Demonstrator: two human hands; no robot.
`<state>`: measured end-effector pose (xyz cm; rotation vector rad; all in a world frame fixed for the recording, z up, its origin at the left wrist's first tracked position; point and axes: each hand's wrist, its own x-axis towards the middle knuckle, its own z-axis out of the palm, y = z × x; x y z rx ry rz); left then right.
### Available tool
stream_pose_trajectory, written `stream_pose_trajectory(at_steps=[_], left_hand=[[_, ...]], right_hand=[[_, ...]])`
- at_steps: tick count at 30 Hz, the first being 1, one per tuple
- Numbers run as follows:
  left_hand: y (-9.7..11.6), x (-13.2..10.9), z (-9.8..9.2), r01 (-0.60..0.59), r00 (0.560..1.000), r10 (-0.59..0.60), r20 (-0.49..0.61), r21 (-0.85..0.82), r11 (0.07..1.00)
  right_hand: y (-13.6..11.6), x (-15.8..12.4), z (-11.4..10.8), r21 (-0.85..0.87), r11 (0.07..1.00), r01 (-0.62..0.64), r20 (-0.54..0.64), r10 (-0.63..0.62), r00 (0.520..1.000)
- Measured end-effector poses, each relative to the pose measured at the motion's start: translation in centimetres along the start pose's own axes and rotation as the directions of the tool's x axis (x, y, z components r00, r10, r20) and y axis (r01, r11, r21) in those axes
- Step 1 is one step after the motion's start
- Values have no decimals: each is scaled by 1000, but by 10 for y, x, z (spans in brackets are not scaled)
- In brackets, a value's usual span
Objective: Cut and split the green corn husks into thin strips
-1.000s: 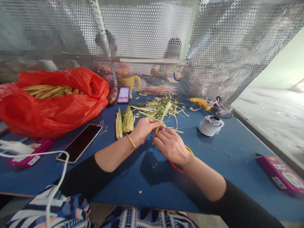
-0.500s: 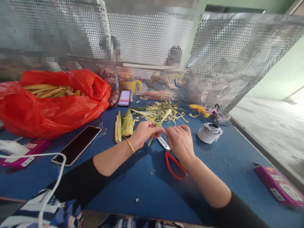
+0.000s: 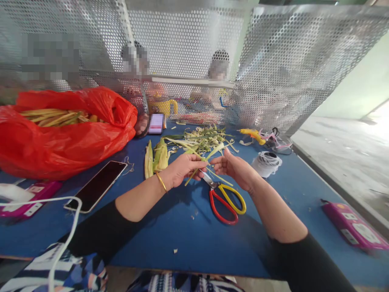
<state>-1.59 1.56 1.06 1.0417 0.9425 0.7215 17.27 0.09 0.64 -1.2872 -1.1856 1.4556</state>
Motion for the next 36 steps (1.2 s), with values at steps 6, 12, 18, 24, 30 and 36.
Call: stream_pose_trajectory(at_steps=[6, 12, 18, 24, 30, 36], left_hand=[[-9, -2, 5, 72, 987, -87, 134, 111, 991], [-13, 1, 10, 98, 993, -108, 52, 165, 981], [-9, -3, 11, 64, 996, -76, 47, 206, 976], [-9, -3, 7, 45, 994, -66, 86, 225, 973], [-9, -4, 7, 50, 989, -72, 127, 172, 984], [-12, -6, 11, 2, 981, -65, 183, 325, 946]], right_hand=[[10, 2, 15, 144, 985, 99, -74, -89, 993], [16, 2, 24, 118, 984, 133, -145, -115, 983], [16, 3, 24, 170, 970, 173, -283, -120, 952], [18, 9, 15, 31, 979, 200, -258, -185, 948], [3, 4, -9, -711, 653, 260, -423, -693, 584], [2, -12, 12, -844, 403, 355, 78, -562, 823]])
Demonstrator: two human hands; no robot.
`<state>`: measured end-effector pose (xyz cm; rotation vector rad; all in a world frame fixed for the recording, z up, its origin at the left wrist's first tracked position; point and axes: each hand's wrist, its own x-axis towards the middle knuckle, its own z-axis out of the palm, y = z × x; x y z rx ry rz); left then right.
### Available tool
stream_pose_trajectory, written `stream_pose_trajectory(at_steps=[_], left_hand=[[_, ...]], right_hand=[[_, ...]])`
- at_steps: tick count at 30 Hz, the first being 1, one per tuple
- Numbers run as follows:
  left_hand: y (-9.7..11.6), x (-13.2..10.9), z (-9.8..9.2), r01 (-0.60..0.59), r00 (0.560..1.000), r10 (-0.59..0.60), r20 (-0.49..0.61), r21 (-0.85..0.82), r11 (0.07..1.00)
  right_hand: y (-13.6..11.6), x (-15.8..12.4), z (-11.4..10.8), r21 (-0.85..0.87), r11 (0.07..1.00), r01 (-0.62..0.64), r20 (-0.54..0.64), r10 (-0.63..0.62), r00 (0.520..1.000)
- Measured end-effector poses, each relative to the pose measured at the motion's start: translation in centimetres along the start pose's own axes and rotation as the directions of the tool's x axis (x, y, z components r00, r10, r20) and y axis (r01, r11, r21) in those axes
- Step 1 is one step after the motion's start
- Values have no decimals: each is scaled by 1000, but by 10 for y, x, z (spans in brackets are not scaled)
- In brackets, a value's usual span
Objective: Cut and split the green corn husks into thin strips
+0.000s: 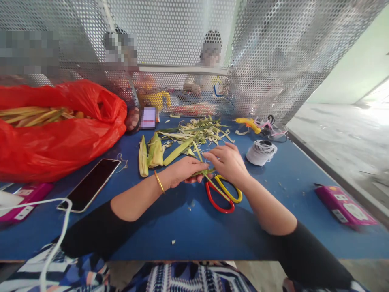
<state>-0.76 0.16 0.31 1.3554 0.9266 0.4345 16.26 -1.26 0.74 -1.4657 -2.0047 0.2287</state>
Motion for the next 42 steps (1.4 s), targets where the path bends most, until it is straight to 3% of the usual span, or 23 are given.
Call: stream_pose_trajectory(at_steps=[3, 5, 10, 14, 17, 19, 21, 24, 26, 28, 34, 42], left_hand=[[-2, -1, 3, -19, 1000, 21, -19, 88, 996], [-2, -1, 4, -32, 999, 37, -32, 131, 991], [-4, 0, 8, -57, 998, 58, -11, 99, 993], [-6, 3, 8, -2, 994, -4, -106, -61, 998], [-2, 6, 1, -31, 981, -29, -193, -299, 954], [3, 6, -4, -118, 974, 23, -226, -415, 902], [7, 6, -8, -199, 963, 83, -255, -475, 857], [8, 6, -6, -264, 950, 132, -283, -499, 825], [6, 6, -2, -279, 945, 145, -292, -495, 823], [3, 7, 2, -290, 941, 156, -299, -481, 827], [-3, 11, 3, -327, 924, 191, -333, -423, 845], [0, 9, 2, -357, 898, 202, -392, -377, 855]], right_hand=[[-6, -3, 9, 248, 959, -140, 210, 88, 974], [-7, -4, 14, 363, 903, -229, 217, 157, 964], [-5, -5, 23, 360, 910, -206, -54, 241, 969], [-4, -3, 17, 168, 982, -87, -138, 111, 984], [-10, -6, 5, -15, 1000, 12, -378, -17, 926], [-17, -11, -1, -72, 996, 43, -439, -70, 896], [-23, -15, 0, -48, 998, 51, -395, -66, 917], [-26, -17, 12, 121, 991, -50, -191, 73, 979], [-23, -16, 23, 254, 956, -148, -43, 164, 986], [-20, -15, 31, 352, 914, -201, 25, 205, 978], [-20, -17, 36, 451, 870, -197, -8, 225, 974], [-25, -16, 31, 524, 845, -110, 23, 115, 993]])
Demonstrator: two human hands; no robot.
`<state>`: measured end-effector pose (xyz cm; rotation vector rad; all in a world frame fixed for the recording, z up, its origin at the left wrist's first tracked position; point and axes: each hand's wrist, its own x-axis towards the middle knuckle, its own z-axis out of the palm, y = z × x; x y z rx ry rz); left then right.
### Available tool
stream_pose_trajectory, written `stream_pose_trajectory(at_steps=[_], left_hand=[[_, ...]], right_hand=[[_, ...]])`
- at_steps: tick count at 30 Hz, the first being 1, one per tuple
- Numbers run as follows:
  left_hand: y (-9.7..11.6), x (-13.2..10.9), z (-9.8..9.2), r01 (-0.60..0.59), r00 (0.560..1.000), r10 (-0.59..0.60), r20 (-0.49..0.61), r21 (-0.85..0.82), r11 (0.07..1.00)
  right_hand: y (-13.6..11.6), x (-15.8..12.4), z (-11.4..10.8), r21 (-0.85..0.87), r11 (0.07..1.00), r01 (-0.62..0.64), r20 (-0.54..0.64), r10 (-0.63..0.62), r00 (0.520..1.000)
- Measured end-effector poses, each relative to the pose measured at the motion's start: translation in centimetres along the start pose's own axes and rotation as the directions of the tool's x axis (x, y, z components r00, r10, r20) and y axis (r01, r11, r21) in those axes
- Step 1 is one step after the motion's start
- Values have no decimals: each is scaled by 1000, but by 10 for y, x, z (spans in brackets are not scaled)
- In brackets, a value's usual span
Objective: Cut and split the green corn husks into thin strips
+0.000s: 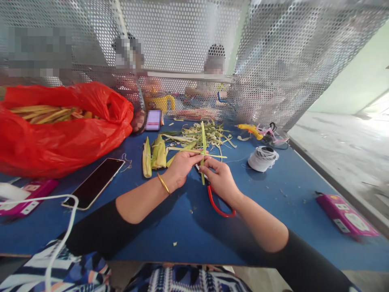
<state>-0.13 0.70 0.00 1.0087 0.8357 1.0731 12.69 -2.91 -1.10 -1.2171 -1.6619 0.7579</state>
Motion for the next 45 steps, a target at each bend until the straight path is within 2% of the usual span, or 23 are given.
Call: stream_pose_trajectory(at_steps=[2, 5, 7, 10, 12, 15, 17, 21, 25, 29, 31, 34, 36, 38, 42, 45], left_hand=[[1, 0, 1, 24, 1000, -24, -8, -19, 1000], [5, 0, 1, 89, 996, -90, -8, -52, 995], [10, 0, 0, 114, 993, -115, -18, -59, 992], [16, -1, -1, 144, 989, -145, -25, -33, 989], [18, -2, -1, 149, 989, -149, -19, -4, 989], [15, -4, 0, 97, 995, -95, -30, 62, 993], [13, -4, 1, 67, 997, -62, -42, 127, 990], [15, -3, 1, 51, 998, -40, -57, 216, 975], [16, 0, 0, 73, 995, -55, -82, 245, 967], [16, 1, -2, 80, 994, -60, -86, 248, 965], [17, 2, -4, 89, 995, -74, -71, 242, 966], [22, 4, -10, 125, 991, -132, 17, 219, 968], [25, 5, -12, 151, 983, -168, 74, 196, 969], [26, 4, -12, 173, 977, -194, 92, 201, 964], [20, 0, -7, 154, 978, -190, 83, 325, 933], [16, -3, -4, 127, 984, -166, 65, 396, 909]], right_hand=[[0, 0, -2, -73, 997, 34, 28, -32, 999], [-2, -2, -8, -323, 940, 109, 33, -104, 994], [-4, -3, -13, -522, 838, 157, -46, -211, 976], [-6, -2, -18, -713, 682, 165, -156, -383, 910], [-4, 0, -19, -753, 634, 176, -125, -401, 907], [1, 3, -17, -743, 632, 220, 0, -329, 944], [3, 3, -16, -719, 653, 237, 44, -297, 954], [0, 1, -17, -637, 741, 213, 20, -260, 965], [-7, 1, -21, -526, 833, 168, 14, -189, 982], [-15, 0, -23, -457, 879, 135, 33, -135, 990], [-16, 0, -24, -395, 915, 79, 36, -70, 997], [-14, 5, -28, -209, 974, -84, 69, 100, 993], [-8, 11, -31, -42, 978, -207, 60, 209, 976], [-2, 16, -32, 136, 951, -278, 11, 279, 960], [5, 21, -27, 426, 857, -290, -78, 354, 932], [6, 19, -22, 474, 841, -260, -90, 340, 936]])
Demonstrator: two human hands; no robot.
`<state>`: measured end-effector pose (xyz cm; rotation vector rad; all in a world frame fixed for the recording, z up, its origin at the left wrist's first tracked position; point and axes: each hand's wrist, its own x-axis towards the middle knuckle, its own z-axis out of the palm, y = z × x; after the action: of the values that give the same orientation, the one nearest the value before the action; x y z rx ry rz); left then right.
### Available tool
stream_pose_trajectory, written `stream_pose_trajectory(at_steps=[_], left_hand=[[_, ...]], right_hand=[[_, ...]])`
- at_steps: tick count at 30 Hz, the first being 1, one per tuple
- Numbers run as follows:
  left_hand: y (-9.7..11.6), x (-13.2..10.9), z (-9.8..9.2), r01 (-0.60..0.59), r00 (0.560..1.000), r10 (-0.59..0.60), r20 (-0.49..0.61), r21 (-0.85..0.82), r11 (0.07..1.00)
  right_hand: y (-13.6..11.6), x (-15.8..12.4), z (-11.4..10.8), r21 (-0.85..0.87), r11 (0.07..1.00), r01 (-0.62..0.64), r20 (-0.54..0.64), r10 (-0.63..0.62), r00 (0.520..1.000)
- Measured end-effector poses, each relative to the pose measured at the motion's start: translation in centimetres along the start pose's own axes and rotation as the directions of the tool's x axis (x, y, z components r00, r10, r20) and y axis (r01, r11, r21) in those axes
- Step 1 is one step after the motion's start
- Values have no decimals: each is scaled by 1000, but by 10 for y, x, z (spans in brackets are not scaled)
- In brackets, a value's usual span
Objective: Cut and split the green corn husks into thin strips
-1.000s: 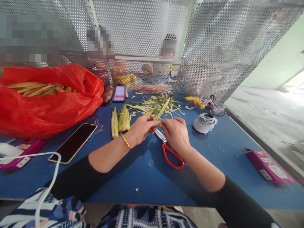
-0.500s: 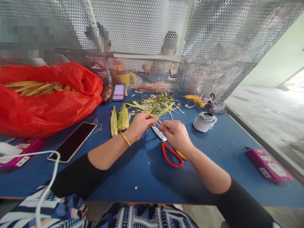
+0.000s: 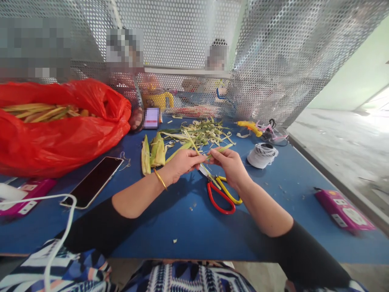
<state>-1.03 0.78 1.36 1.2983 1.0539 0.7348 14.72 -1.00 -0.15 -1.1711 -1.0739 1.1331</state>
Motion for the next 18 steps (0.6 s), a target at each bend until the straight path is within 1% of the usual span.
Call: stream_pose_trajectory(at_steps=[3, 5, 7, 8, 9, 10, 11, 12, 13, 14, 15, 16, 17, 18], left_hand=[[0, -1, 1, 6, 999, -7, 31, 26, 1000], [1, -1, 0, 9, 998, -12, 57, 53, 999], [1, -2, -1, -7, 998, 2, 61, 86, 996], [1, -2, -1, -23, 998, 16, 64, 108, 994], [0, -2, -1, -41, 997, 31, 73, 136, 990], [0, -3, -1, -58, 995, 44, 87, 169, 984], [-1, -3, 0, -74, 993, 54, 103, 203, 976], [-3, -4, 1, -87, 991, 61, 117, 237, 968], [-4, -5, 2, -97, 989, 64, 131, 268, 958], [-5, -5, 4, -106, 988, 67, 140, 296, 949], [-6, -5, 6, -116, 987, 73, 146, 317, 941], [-7, -6, 7, -127, 986, 81, 148, 333, 934], [-8, -6, 9, -135, 985, 88, 149, 343, 930], [-9, -6, 10, -140, 985, 94, 145, 347, 927]], right_hand=[[4, 0, 1, -37, 997, 66, -12, -66, 998], [7, 2, -1, -72, 994, 81, -12, -82, 997], [8, 6, -6, -165, 981, 104, -44, -113, 993], [6, 7, -9, -251, 958, 140, -90, -167, 982], [4, 8, -12, -363, 913, 188, -147, -256, 956], [1, 7, -14, -490, 839, 238, -191, -369, 910], [-3, 6, -16, -614, 738, 280, -197, -486, 851], [-7, 4, -17, -717, 623, 313, -153, -579, 801], [-10, 0, -16, -784, 516, 346, -72, -628, 775], [-12, -3, -15, -816, 434, 381, 24, -634, 773], [-13, -7, -12, -823, 386, 418, 116, -605, 788], [-12, -10, -9, -812, 372, 449, 195, -553, 810], [-11, -12, -6, -792, 391, 468, 249, -492, 834], [-9, -13, -2, -766, 438, 470, 279, -432, 858]])
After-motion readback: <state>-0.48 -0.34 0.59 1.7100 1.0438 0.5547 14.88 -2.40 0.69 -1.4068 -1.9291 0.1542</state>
